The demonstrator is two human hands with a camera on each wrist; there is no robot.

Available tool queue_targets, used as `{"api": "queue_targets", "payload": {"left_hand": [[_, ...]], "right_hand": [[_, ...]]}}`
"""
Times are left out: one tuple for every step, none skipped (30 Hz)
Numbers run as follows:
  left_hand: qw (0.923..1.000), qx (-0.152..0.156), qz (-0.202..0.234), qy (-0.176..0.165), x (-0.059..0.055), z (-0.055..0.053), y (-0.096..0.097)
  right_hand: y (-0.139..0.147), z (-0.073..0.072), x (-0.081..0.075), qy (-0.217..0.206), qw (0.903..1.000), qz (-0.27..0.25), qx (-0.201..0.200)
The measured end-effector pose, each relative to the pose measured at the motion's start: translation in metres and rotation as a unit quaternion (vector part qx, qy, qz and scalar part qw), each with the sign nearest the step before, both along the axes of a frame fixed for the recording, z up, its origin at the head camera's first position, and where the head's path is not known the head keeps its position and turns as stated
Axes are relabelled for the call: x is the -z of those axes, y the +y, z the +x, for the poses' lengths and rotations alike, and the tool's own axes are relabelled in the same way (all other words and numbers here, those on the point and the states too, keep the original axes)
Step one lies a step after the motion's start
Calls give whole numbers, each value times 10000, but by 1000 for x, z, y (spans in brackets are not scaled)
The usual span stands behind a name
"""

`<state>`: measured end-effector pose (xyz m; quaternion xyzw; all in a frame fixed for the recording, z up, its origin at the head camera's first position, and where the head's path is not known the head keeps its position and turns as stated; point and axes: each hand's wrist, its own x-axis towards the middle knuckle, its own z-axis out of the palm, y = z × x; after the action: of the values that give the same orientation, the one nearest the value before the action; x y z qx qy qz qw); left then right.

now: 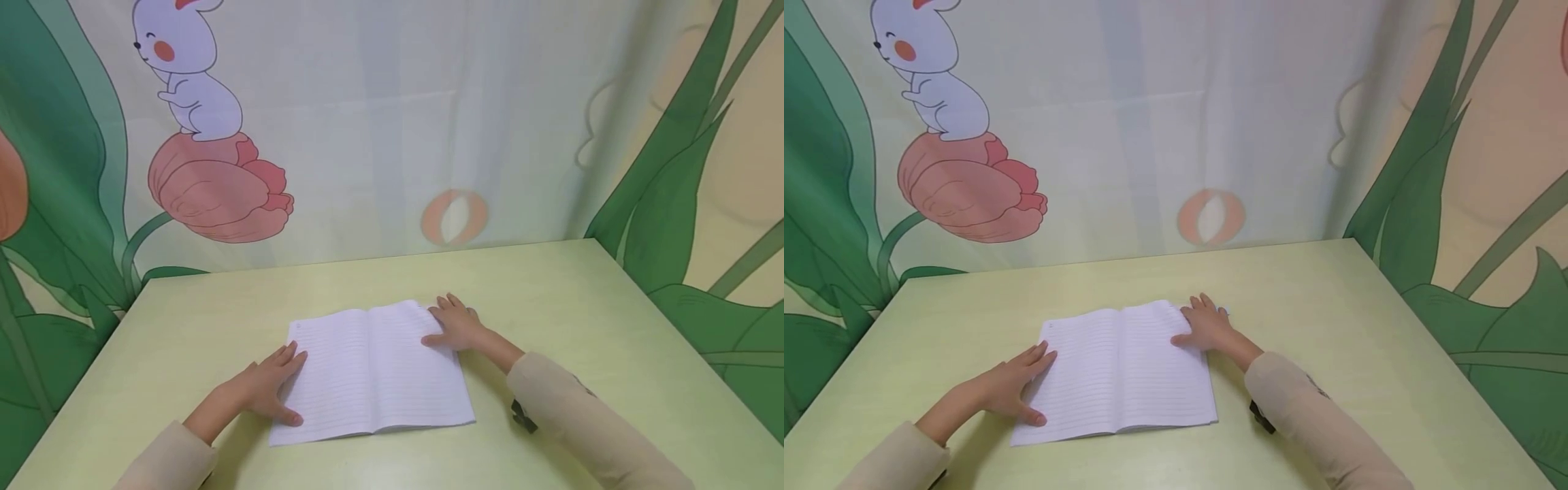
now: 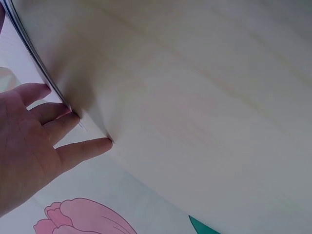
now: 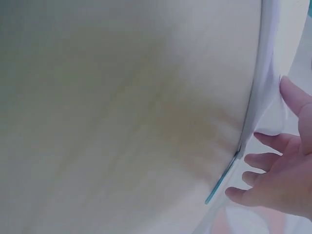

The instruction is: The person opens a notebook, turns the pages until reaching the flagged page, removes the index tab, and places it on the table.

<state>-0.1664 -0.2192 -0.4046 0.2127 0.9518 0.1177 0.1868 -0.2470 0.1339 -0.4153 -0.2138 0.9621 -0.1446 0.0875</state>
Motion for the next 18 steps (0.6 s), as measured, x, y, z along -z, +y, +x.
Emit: {"api": "queue_targets", "payload": {"left_hand": [[10000, -2, -6, 1, 0, 0, 0], [10000, -5, -5, -2, 0, 0, 0], [10000, -9, -7, -2, 1, 0, 0], [10000, -7, -19, 5, 1, 0, 0], [10000, -9, -25, 6, 1, 0, 0], [10000, -11, -33, 6, 1, 0, 0], [10000, -8, -43, 14, 1, 0, 0], [10000, -5, -52, 18, 1, 0, 0], [10000, -2, -57, 23, 1, 0, 0], [10000, 5, -62, 30, 1, -1, 0], [10000, 8, -55, 26, 1, -1, 0], [10000, 10, -48, 26, 1, -1, 0], [10000, 11, -39, 23, 1, -1, 0], [10000, 9, -30, 19, 1, -1, 0], [10000, 6, -24, 12, 1, 0, 0], [10000, 3, -22, 6, 1, 0, 1], [10000, -5, -19, -1, 1, 0, 1], [10000, -9, -24, 2, 1, 0, 1]], "right_hand": [[0, 0, 0, -15, 9999, -113, 0], [0, 0, 0, -34, 9996, -295, -4], [0, 0, 0, -54, 9988, -477, -10], [0, 1, 0, -60, 9976, -683, -31], [0, 1, 0, -64, 9957, -923, -70], [-1, 1, 0, -87, 9931, -1169, -73], [-1, 1, -1, -153, 9891, -1460, -57], [-2, 1, -2, -240, 9844, -1740, 22], [-3, 1, -3, -360, 9792, -1992, 142], [-4, 2, -4, -553, 9713, -2294, 303], [-5, 2, -6, -775, 9612, -2597, 506], [-6, 3, -7, -1011, 9492, -2877, 773], [-7, 4, -9, -1224, 9360, -3143, 1008], [-9, 4, -11, -1419, 9223, -3370, 1255], [-9, 4, -12, -1602, 9082, -3577, 1469], [-10, 4, -14, -1752, 8948, -3757, 1660], [-11, 4, -15, -1851, 8840, -3888, 1822], [-12, 4, -16, -1915, 8754, -3987, 1952]]}}
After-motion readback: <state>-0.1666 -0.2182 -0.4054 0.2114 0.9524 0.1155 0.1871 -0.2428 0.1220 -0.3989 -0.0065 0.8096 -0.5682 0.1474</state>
